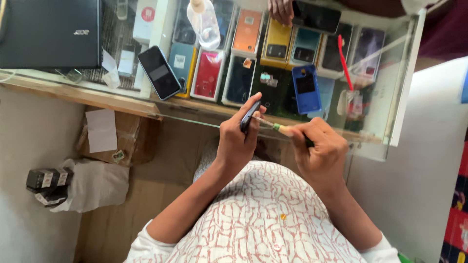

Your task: The person uses a screwdriver to remove screws from a smartphone, detaches the back cover, and then reattaches it. They also briefly handle another phone and a feature phone on the counter.

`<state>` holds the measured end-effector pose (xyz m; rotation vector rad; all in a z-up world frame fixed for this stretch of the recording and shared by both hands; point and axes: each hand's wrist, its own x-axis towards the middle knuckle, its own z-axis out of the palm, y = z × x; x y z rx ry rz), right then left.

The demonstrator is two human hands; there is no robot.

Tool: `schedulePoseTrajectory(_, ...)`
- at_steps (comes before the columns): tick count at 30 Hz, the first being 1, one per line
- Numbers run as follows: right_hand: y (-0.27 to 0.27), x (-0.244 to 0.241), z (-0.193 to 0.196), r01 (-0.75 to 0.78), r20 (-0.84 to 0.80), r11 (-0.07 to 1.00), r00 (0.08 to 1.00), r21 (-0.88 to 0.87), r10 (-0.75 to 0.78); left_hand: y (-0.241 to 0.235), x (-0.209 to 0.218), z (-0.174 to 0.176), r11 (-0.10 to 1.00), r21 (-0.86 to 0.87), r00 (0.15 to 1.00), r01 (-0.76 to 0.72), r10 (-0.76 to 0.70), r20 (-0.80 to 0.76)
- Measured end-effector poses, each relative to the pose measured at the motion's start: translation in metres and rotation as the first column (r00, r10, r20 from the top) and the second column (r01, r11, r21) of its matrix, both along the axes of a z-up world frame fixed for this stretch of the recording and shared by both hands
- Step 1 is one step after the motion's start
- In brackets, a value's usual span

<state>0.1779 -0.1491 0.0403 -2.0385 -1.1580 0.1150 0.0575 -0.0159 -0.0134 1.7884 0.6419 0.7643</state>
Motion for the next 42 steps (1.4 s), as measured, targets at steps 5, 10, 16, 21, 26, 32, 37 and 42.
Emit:
schedulePoseTrajectory(5, 0.004, 0.006, 0.001, -0.017, -0.040, 0.992, 0.999, 0.125, 0.022, 0.003, 0.009, -0.001, 1.000, -0.009, 0.999, 0.014, -0.014, 0.037)
schedulePoseTrajectory(10, 0.018, 0.014, 0.000, -0.076, -0.056, 0.987, 0.995, 0.142, 0.084, 0.014, 0.011, -0.004, 0.998, -0.067, 1.000, -0.012, 0.013, 0.014)
schedulePoseTrajectory(16, 0.036, 0.010, -0.001, -0.029, -0.054, 0.996, 0.998, 0.083, 0.034, 0.030, 0.008, -0.005, 1.000, -0.022, 0.999, 0.015, -0.015, 0.031)
schedulePoseTrajectory(21, 0.053, 0.002, 0.001, 0.082, -0.019, 0.996, 0.996, -0.019, -0.082, 0.042, 0.005, -0.008, 0.994, -0.110, 0.998, 0.026, -0.031, -0.046)
schedulePoseTrajectory(26, 0.063, -0.008, 0.005, -0.003, -0.052, 0.993, 0.999, 0.117, 0.010, 0.057, -0.001, -0.008, 0.992, -0.118, 0.998, 0.052, -0.054, -0.012)
schedulePoseTrajectory(32, 0.075, -0.019, 0.003, 0.031, -0.038, 0.995, 0.999, 0.090, -0.027, 0.072, -0.008, -0.010, 0.976, -0.201, 0.993, 0.087, -0.101, -0.057)
schedulePoseTrajectory(37, 0.089, -0.022, 0.003, 0.097, -0.062, 0.995, 0.993, -0.012, -0.098, 0.081, -0.009, -0.016, 0.973, -0.202, 0.993, 0.115, -0.117, 0.002)
schedulePoseTrajectory(42, 0.095, -0.028, -0.001, 0.040, -0.028, 0.997, 0.999, 0.058, -0.039, 0.091, -0.013, -0.022, 0.973, -0.211, 0.994, 0.093, -0.104, -0.043)
